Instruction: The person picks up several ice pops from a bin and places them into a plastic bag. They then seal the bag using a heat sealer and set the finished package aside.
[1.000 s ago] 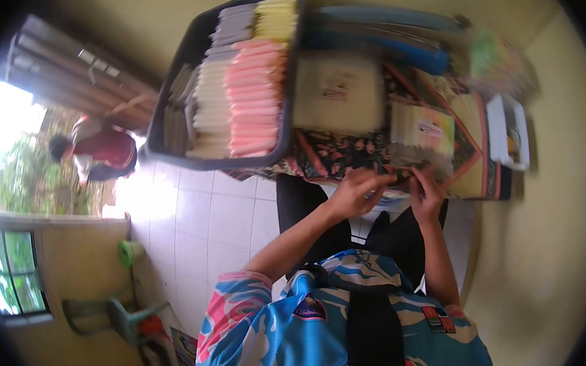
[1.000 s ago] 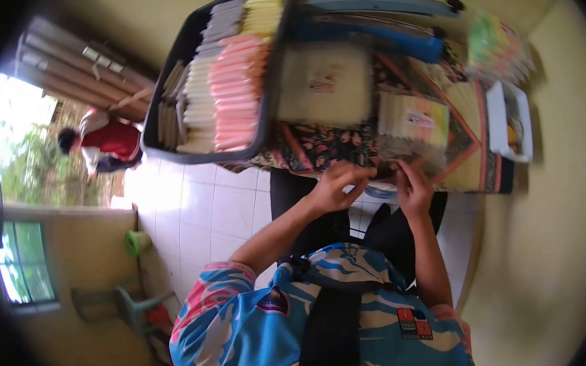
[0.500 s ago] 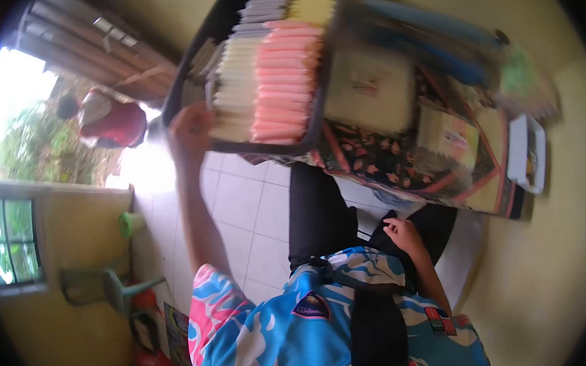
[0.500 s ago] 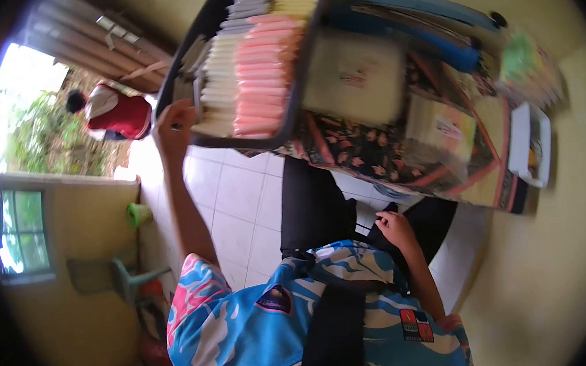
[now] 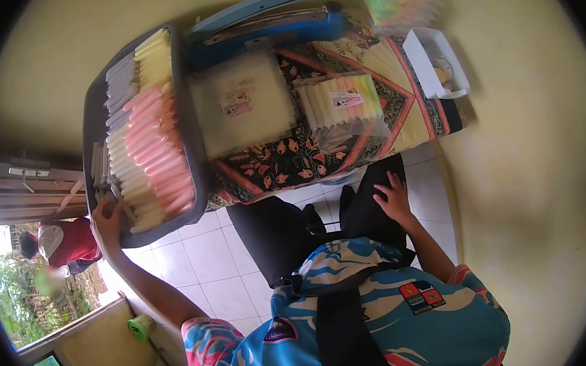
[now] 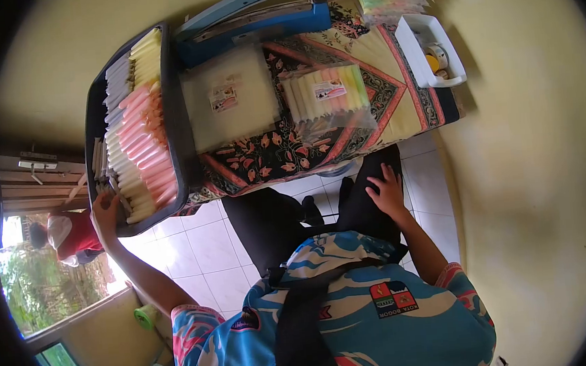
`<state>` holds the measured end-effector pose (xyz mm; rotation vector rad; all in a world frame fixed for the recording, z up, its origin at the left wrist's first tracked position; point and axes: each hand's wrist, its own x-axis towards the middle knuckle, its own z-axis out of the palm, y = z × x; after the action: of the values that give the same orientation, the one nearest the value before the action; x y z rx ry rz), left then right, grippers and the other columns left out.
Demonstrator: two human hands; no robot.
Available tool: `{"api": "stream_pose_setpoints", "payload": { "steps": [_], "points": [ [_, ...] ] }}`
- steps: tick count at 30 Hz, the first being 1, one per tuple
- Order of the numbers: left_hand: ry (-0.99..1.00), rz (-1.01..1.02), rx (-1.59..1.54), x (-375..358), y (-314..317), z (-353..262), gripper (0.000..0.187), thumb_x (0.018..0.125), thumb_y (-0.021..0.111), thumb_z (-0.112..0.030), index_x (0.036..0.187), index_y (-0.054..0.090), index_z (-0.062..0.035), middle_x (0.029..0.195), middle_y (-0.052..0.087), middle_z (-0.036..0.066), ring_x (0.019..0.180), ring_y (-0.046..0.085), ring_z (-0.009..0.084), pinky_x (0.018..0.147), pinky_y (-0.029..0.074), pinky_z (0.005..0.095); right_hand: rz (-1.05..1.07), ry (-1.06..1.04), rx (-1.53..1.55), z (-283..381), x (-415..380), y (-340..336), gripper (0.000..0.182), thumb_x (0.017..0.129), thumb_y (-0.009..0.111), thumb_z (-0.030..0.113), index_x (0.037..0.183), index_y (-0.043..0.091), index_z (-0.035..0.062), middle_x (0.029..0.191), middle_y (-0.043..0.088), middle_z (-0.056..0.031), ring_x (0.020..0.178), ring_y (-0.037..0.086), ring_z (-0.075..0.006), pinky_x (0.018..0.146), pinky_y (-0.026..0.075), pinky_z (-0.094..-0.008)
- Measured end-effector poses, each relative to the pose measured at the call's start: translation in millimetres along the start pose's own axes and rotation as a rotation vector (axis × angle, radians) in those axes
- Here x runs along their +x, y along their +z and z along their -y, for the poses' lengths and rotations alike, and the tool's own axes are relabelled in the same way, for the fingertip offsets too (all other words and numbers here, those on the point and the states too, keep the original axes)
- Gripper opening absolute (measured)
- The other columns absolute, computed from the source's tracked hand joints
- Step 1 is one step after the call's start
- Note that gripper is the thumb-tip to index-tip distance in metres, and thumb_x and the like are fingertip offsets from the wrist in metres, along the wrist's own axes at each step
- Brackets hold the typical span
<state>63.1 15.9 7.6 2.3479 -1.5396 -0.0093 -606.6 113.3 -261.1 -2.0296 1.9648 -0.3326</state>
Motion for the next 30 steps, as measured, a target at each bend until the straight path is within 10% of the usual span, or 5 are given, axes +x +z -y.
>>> {"api": "stream_pose_setpoints", "payload": {
  "steps": [19, 27, 30],
  "points": [
    [-0.313, 0.106, 0.404, 0.9, -3.0, -17.6, 0.041, 0.066, 0.070, -0.034, 0.095, 0.066, -0.0053, 0.100, 0.065, 0.019, 0.096, 0.062, 0.0333, 0.079, 0.049, 0.0441, 0.002, 0.074, 0.123, -26.4, 32.5, 15.1, 0.030, 0.076, 0.069, 0.023, 0.104, 0.065, 0.0159, 0.141, 0.034, -0.0210, 0.128, 0.032, -0.0418, 0.105, 0.029, -0.0457],
    [-0.177, -0.060, 0.327, -1.2, 12.0, 6.2, 0.032, 0.061, 0.074, -0.034, 0.074, 0.063, -0.0066, 0.078, 0.065, 0.014, 0.082, 0.063, 0.0302, 0.070, 0.049, 0.0417, -0.037, 0.016, 0.176, -39.9, 39.5, 24.8, 0.025, 0.076, 0.068, 0.023, 0.099, 0.066, 0.0170, 0.139, 0.036, -0.0203, 0.127, 0.032, -0.0433, 0.104, 0.029, -0.0480],
    [-0.060, -0.016, 0.327, -2.3, 6.0, 6.4, 0.040, 0.067, 0.068, -0.028, 0.098, 0.056, -0.0053, 0.092, 0.063, 0.020, 0.089, 0.061, 0.0372, 0.074, 0.048, 0.0455, -0.098, -0.012, 0.186, -46.0, 39.4, 32.0, 0.024, 0.074, 0.069, 0.024, 0.098, 0.067, 0.0192, 0.135, 0.039, -0.0241, 0.124, 0.035, -0.0432, 0.105, 0.028, -0.0484]
  ]
}}
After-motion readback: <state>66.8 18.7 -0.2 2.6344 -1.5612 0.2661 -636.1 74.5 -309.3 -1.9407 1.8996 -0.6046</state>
